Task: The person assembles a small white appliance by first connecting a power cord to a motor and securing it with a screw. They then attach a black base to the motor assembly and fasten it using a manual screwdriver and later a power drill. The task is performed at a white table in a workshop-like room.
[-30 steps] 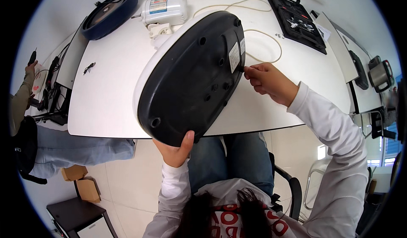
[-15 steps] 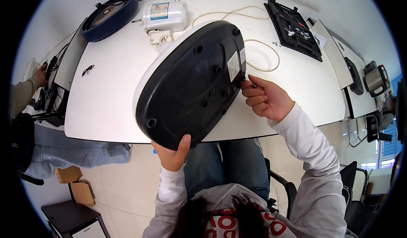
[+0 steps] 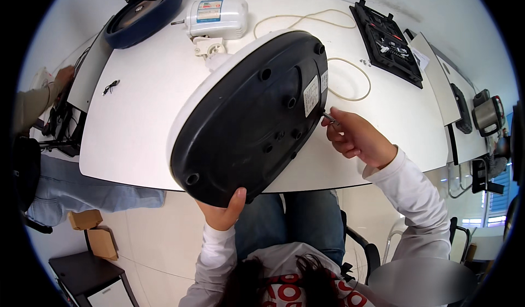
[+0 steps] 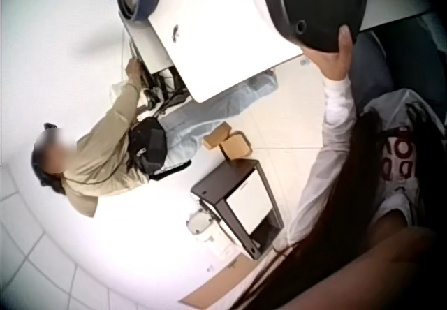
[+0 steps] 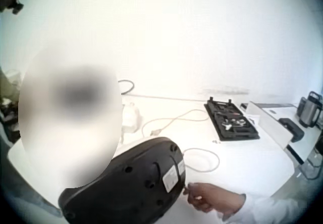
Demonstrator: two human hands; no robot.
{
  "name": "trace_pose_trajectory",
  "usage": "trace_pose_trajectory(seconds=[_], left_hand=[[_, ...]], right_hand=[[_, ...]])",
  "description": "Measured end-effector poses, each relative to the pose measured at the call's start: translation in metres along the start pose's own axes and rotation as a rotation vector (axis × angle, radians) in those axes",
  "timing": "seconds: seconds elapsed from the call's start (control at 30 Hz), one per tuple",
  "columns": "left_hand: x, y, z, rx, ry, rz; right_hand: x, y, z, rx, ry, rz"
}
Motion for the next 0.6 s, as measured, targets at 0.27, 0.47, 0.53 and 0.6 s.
trace_pose_trajectory(seconds=[0.27,0.47,0.53,0.6], left_hand=[[0.003,-0.002,0.001,0.009,-0.032,0.018],[0.007,-0.004,0.004,0.042,0.021,0.091],[0.008,-0.003,0.004,0.037,0.004,0.105],[0.008,-0.003,0.004,0.009,-0.014,0.13]], right_hand=[[0.025,-0.025,0.039,1.883,0.872,-0.875],[0.019,-0.023,0.05,1.991,0.938,-0.742],[0.015,-0.019,0.049,1.95,0.895,-0.651],[0.013,-0.016,0.05,1.89,0.827,-0.593]])
Point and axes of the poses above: each hand's wrist, its own x-axis away from the middle knuckle, its own y-axis out of the back of the hand, z = x × y, the point moved 8 cm from there along -x, towards the middle knuckle, and after that the axes turned 9 degrees about x, right-handed, at the moved point
